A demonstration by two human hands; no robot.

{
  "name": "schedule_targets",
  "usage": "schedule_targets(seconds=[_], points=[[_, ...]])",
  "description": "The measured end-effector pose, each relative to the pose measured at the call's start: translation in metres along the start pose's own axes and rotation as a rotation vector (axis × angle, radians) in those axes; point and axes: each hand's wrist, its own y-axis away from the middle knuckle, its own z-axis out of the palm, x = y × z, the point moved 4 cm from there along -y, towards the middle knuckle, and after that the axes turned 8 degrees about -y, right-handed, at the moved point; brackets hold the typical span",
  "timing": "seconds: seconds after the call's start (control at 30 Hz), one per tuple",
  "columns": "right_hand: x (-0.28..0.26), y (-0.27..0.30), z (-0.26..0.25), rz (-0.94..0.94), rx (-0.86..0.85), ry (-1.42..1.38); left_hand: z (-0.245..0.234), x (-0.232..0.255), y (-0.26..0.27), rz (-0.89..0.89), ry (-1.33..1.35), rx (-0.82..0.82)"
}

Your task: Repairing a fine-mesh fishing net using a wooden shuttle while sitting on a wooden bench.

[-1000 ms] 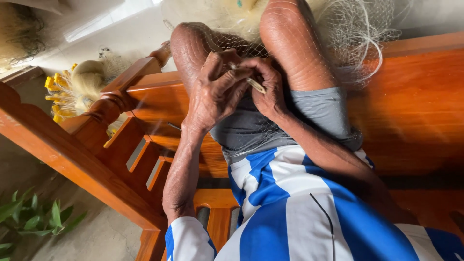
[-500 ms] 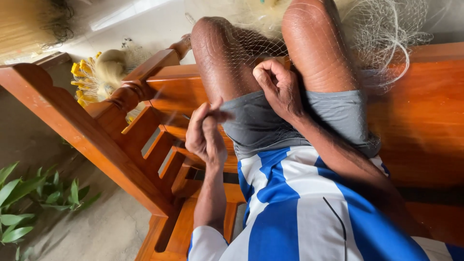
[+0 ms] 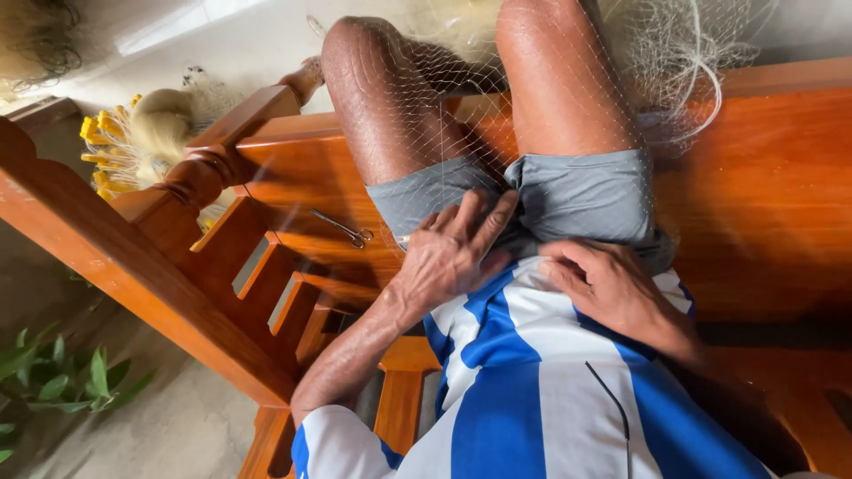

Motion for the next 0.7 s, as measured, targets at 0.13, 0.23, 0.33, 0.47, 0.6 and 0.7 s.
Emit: schedule_targets(seconds=[0.13, 0.23, 0.33, 0.47, 0.6, 0.7], points=[[-0.033, -0.019, 0.015, -0.272, 0.097, 0.075, 0.017, -0.011, -0.014, -0.119, -0.208, 0.164], [-0.050, -0.033, 0.018, -0.556, 0.191, 0.091, 0.027, -0.019, -0.020, -0.224, -0.210, 0.206], [-0.039, -0.008, 0.017, -0.511, 0.186, -0.236, 0.045, -0.027, -0.020, -0.185, -0.335, 0.393], [0.017, 0.013, 0.040, 0.028, -0.038, -0.683, 0.015, -0.011, -0.009, -0.209, -0.305, 0.454], [0.028, -0.049, 0.064, 0.340, 0.141, -1.169, 0.012, -0.004, 0.005, -0.265, -0.185, 0.462], [0.019, -0.105, 0.065, 0.098, 0.296, -1.487, 0.002, 0.001, 0.006, -0.315, -0.110, 0.451]])
